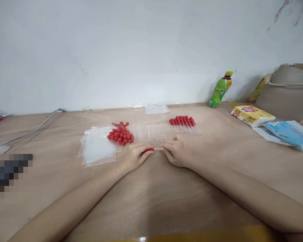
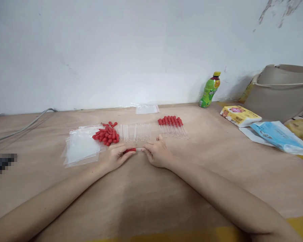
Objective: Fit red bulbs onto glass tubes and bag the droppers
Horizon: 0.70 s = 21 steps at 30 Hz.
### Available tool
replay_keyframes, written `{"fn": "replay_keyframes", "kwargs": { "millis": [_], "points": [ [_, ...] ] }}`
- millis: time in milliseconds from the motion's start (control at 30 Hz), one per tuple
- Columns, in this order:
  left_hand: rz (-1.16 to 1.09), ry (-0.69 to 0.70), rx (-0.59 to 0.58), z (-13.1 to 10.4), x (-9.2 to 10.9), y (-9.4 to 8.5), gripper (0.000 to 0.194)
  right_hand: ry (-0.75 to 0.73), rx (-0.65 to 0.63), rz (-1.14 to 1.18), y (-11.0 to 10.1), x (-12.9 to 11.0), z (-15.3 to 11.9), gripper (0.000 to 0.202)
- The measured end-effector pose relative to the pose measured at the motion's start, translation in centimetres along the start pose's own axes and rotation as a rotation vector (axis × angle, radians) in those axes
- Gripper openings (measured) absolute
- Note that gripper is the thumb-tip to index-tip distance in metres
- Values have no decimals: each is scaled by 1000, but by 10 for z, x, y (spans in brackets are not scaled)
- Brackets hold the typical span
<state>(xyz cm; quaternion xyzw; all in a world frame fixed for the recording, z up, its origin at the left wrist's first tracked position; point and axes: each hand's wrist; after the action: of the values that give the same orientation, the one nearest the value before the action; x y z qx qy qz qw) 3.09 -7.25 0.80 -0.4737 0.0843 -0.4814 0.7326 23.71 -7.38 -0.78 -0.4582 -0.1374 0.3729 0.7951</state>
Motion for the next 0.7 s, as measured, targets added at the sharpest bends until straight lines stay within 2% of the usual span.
{"fn": "replay_keyframes", "kwargs": {
  "millis": [200, 333, 467, 700],
  "points": [
    [-84, -143, 73, 0, -10, -2, 21, -80, 35, -53, -4, 8, 2, 27],
    [-102, -110, 62, -2, -13, 0, 19, -123, 91, -147, -6, 13, -1, 24],
    [-18, -69, 59, -3, -13, 3, 19, -130, 143, -177, -4, 11, -4, 23],
    [14, -3, 26, -4, -11, 2, 16, -121, 101, -104, 0, 8, -5, 24]
  ]
}}
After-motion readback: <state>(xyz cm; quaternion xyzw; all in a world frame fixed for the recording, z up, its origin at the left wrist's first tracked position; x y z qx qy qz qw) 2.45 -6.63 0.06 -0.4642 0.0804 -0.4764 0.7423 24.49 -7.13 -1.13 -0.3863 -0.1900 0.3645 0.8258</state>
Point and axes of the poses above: each hand's wrist, its own z-axis towards the middle knuckle, its own y-axis out of the palm, x = y × z
